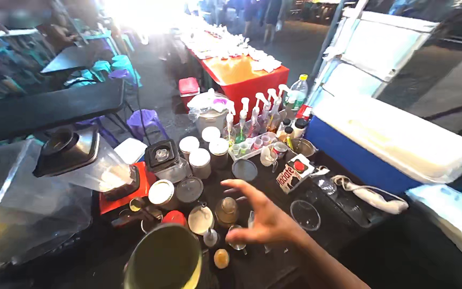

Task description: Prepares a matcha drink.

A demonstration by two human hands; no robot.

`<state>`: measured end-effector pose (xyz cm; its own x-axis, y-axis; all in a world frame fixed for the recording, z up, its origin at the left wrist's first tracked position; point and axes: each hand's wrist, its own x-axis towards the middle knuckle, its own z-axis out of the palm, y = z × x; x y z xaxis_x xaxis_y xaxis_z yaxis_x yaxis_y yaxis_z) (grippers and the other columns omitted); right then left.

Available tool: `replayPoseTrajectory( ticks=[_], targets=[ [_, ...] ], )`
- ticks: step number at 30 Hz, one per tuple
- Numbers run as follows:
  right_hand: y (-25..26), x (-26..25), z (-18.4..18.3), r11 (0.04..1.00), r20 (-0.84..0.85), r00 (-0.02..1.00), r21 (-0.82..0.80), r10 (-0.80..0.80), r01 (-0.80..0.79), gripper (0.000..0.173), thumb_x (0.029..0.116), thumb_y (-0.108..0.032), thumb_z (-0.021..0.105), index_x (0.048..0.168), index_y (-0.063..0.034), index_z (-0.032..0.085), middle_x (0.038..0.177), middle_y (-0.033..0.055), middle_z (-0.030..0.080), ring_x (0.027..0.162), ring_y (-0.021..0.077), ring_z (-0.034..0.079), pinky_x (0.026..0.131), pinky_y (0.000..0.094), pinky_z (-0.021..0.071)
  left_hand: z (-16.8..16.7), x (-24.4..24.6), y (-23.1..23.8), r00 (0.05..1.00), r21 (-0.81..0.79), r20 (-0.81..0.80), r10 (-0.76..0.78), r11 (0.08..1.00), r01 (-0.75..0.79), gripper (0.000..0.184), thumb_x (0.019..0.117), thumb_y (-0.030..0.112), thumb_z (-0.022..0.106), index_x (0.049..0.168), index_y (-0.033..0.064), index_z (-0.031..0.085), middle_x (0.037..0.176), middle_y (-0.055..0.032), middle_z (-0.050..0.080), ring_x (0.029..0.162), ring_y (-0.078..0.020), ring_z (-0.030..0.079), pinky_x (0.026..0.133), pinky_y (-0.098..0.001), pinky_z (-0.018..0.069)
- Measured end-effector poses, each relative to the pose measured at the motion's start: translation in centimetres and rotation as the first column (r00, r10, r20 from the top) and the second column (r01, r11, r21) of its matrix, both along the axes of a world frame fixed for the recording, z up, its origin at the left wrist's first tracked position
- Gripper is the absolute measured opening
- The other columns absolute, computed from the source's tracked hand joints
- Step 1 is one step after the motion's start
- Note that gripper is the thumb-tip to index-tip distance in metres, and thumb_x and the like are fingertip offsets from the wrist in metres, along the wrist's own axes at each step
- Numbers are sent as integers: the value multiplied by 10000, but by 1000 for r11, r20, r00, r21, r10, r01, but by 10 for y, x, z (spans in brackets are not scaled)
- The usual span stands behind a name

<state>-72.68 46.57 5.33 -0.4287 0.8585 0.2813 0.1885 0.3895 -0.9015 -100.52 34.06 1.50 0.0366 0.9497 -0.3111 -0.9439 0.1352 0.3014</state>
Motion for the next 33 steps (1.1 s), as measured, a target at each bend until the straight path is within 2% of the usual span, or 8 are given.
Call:
replayPoseTrajectory(
  ticks=[2, 4, 7, 12, 15, 22, 30, 33],
  targets=[
    [7, -17, 15, 968, 41, 969, 37, 245, -247, 1102, 698, -522, 903, 1564, -85, 380, 1580, 160, 414, 1404, 266, 483, 1102, 480, 495, -5, 26, 25, 999, 37, -47, -20, 999, 22, 616, 997, 653, 456, 1378, 185, 575, 1366, -123, 628, 1273, -298, 598, 1030, -575, 509],
    [18, -20, 29, 945, 259, 912, -2, 318, -328, 1267, 617, -551, 931, 1633, -245, 237, 1663, 119, 264, 1397, 273, 479, 995, 530, 540, 11, 62, 50, 997, -33, -72, -17, 999, 14, 640, 991, 679, 418, 1338, 175, 606, 1288, -130, 674, 1170, -277, 663, 904, -517, 583],
    [38, -16, 43, 972, 468, 862, 29, 194, -234, 1306, 553, -519, 962, 1623, -370, 227, 1658, 109, 253, 1238, 299, 592, 788, 531, 594, 29, 104, 81, 997, -159, -54, 48, 986, -56, 699, 999, 715, 273, 1312, 175, 589, 1198, -143, 706, 1072, -298, 704, 834, -536, 602],
    [83, 6, 42, 991, 520, 852, 69, 63, -116, 1283, 531, -434, 966, 1601, -420, 256, 1594, 90, 352, 1215, 334, 585, 784, 576, 576, 22, 122, 127, 977, -338, -199, -83, 941, 11, 776, 1004, 707, 303, 1401, 66, 487, 1202, -238, 658, 1032, -373, 687, 841, -553, 588],
    [129, 15, 16, 996, 522, 853, 87, -31, -17, 1322, 493, -449, 978, 1602, -382, 260, 1546, 124, 407, 1264, 369, 556, 862, 606, 566, -2, 105, 121, 904, -360, -424, -52, 926, -116, 751, 1062, 594, 312, 1558, 33, 264, 1487, -260, 451, 1306, -403, 529, 1021, -568, 478],
    [192, -10, -106, 987, 746, 666, -120, 17, 109, 1353, 534, -494, 978, 1626, -320, 199, 1547, 192, 382, 1271, 419, 542, 898, 586, 557, -47, 37, 38, 737, -216, -655, 167, 893, -394, 270, 1084, 188, 351, 1263, 80, 521, 1161, -97, 687, 999, -233, 708, 840, -415, 600],
    [190, -14, -181, 995, 885, 464, -78, 41, 61, 1227, 628, -654, 849, 1612, -182, 289, 1522, 282, 415, 1381, 454, 437, 1151, 669, 259, -70, 31, -16, 578, -245, -806, 127, 818, -521, 234, 1067, 124, 384, 1237, 39, 521, 1151, -107, 679, 958, -202, 701, 773, -347, 596],
    [189, -6, -171, 992, 910, 404, -118, 92, 40, 1328, 624, -709, 851, 1647, -192, 180, 1598, 325, 277, 1492, 482, 275, 1202, 708, 70, -71, 36, -11, 552, -234, -828, 95, 836, -496, 237, 1058, 105, 388, 1235, 26, 524, 1132, -115, 685, 939, -214, 707, 754, -352, 603]
  ],
)
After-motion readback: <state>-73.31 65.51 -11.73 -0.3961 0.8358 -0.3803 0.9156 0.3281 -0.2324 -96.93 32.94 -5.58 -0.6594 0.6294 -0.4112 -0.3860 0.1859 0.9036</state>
